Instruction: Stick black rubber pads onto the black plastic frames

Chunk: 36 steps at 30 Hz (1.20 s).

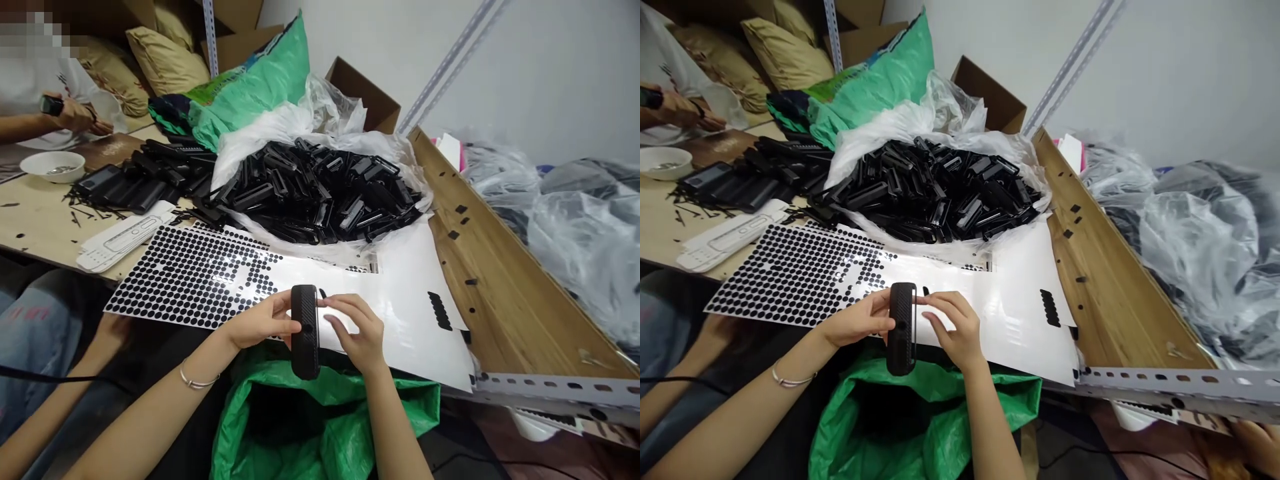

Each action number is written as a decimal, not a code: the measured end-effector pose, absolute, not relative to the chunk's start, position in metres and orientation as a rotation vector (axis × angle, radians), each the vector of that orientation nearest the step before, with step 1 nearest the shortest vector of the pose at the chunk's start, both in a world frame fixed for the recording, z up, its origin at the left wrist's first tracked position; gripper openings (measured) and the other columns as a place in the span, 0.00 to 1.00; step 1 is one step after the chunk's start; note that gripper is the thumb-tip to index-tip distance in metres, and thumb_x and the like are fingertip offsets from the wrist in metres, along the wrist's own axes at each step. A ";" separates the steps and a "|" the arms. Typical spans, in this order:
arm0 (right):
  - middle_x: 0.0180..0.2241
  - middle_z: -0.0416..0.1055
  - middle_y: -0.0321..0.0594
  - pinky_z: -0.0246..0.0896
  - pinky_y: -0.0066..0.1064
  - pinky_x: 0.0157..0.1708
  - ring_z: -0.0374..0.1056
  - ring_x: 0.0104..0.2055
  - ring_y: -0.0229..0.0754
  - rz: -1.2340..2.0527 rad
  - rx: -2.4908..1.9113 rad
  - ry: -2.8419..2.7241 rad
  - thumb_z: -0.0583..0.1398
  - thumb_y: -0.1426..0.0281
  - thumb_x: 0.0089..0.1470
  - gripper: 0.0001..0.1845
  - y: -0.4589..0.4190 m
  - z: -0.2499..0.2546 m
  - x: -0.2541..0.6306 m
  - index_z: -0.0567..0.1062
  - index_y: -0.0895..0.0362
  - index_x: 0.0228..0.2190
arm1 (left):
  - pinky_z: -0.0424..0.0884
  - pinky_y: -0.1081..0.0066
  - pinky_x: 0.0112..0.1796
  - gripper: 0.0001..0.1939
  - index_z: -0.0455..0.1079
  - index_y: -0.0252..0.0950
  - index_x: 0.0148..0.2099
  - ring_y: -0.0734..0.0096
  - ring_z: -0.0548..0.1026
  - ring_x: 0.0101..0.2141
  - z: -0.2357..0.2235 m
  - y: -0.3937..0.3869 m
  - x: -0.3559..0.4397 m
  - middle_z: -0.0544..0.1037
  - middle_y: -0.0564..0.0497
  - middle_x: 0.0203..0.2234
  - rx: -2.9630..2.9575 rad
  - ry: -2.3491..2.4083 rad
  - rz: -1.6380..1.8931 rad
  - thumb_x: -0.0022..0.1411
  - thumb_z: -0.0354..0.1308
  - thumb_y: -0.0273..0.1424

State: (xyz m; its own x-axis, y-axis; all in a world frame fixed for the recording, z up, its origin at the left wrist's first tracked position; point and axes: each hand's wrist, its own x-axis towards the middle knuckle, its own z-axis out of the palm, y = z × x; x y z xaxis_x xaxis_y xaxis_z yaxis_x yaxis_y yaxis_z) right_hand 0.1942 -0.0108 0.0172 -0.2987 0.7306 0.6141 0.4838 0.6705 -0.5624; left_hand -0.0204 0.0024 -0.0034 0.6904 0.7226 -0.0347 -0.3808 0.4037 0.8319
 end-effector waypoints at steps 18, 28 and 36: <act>0.28 0.70 0.36 0.71 0.38 0.41 0.68 0.32 0.39 1.327 -1.161 -1.202 0.63 0.58 0.52 0.13 -0.017 0.010 0.175 0.74 0.55 0.27 | 0.73 0.73 0.28 0.26 0.71 0.38 0.53 0.78 0.69 0.24 -0.002 0.001 -0.019 0.75 0.49 0.38 1.126 0.598 0.653 0.51 0.68 0.31; 0.31 0.69 0.36 0.72 0.34 0.38 0.68 0.33 0.38 1.105 -1.106 -1.405 0.61 0.66 0.56 0.04 -0.020 0.014 0.179 0.74 0.53 0.32 | 0.72 0.74 0.29 0.25 0.71 0.38 0.51 0.76 0.71 0.28 -0.004 0.000 -0.018 0.73 0.51 0.37 1.055 0.572 0.609 0.50 0.69 0.30; 0.32 0.69 0.38 0.74 0.38 0.37 0.69 0.36 0.41 1.082 -1.177 -1.395 0.63 0.63 0.53 0.07 -0.019 0.012 0.183 0.76 0.54 0.31 | 0.69 0.74 0.26 0.29 0.69 0.37 0.54 0.77 0.69 0.23 -0.011 0.001 -0.020 0.73 0.54 0.28 1.212 0.717 0.621 0.50 0.69 0.35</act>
State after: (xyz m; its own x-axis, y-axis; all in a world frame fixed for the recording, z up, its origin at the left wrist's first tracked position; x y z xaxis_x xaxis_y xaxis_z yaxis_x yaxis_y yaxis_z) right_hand 0.1834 -0.0185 0.0117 -0.0546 0.9901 0.1294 0.1212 0.1352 -0.9834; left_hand -0.0199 0.0013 -0.0108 0.6322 0.7584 -0.1586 -0.0478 0.2424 0.9690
